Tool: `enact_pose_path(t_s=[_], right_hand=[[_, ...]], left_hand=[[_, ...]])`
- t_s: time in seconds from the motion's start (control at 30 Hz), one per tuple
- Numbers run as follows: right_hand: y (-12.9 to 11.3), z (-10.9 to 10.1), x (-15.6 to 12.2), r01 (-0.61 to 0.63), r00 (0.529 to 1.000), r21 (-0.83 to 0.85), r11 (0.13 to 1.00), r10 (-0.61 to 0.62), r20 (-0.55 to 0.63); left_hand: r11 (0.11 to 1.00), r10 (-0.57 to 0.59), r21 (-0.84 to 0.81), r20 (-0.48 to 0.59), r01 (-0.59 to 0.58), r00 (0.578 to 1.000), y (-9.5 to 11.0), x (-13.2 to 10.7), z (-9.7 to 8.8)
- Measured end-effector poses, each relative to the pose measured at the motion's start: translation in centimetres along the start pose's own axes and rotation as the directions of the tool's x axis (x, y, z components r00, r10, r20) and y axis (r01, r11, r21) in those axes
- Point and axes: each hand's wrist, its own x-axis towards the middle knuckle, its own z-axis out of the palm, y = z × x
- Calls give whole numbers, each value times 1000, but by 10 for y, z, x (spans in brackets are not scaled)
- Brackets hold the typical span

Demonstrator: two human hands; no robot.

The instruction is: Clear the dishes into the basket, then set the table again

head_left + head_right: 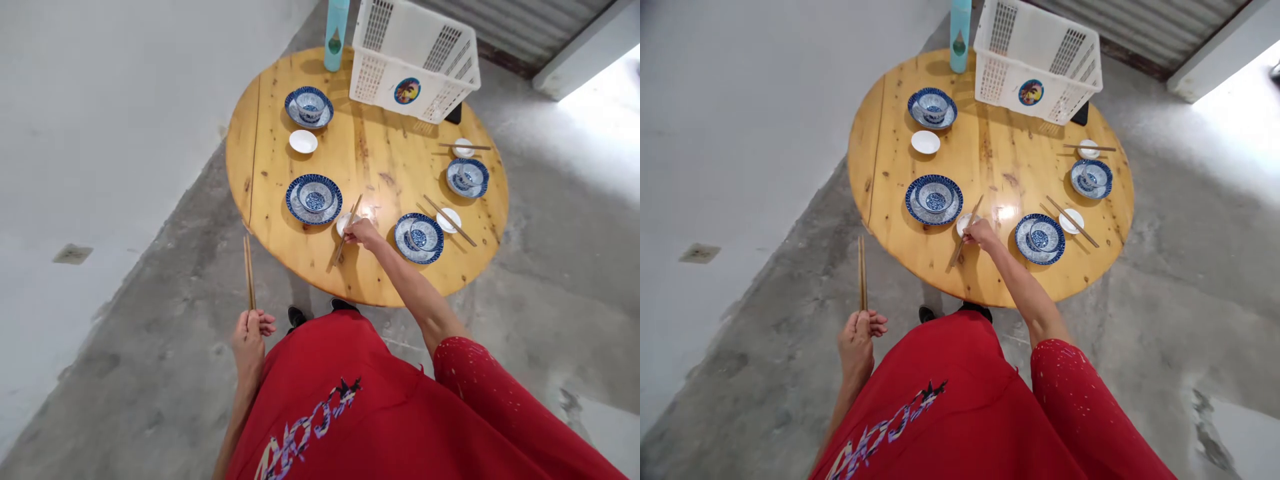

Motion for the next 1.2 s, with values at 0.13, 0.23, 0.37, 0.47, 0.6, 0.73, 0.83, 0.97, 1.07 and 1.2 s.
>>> enact_pose_path(t_s=[0.13, 0.23, 0.37, 0.47, 0.6, 0.73, 0.83, 0.97, 1.07, 1.2], right_hand=[[-2, 1, 2, -9, 1000, -44, 999, 9, -6], [-2, 2, 2, -11, 1000, -76, 997, 9, -15], [1, 1, 1, 8, 999, -120, 993, -12, -38], [5, -1, 2, 39, 997, -161, 986, -50, -65], [9, -5, 6, 77, 989, -248, 966, -106, -105], [9, -7, 7, 92, 980, -343, 935, -147, -137], [7, -5, 5, 97, 977, -393, 914, -163, -139], [6, -1, 3, 102, 978, -408, 907, -167, -126], [6, 0, 3, 105, 980, -414, 904, -165, -111], [6, -1, 3, 111, 981, -424, 899, -167, -96]], left_hand=[[1000, 21, -19, 10, -21, 1000, 5, 14, -8], [999, 31, -22, -9, -31, 999, 11, 21, -10], [999, 36, -9, -16, -36, 999, 20, 25, -7], [999, 40, 7, 8, -40, 999, 23, 25, -4], [998, 58, 28, 34, -59, 998, 23, 25, 1], [998, 61, 19, 22, -61, 998, 21, 22, 3], [998, 55, 16, 9, -55, 998, 20, 17, 3], [998, 52, 18, -6, -52, 999, 19, 12, 3], [998, 58, 12, -13, -58, 998, 16, 10, 2], [998, 67, 10, -17, -67, 998, 14, 9, 1]])
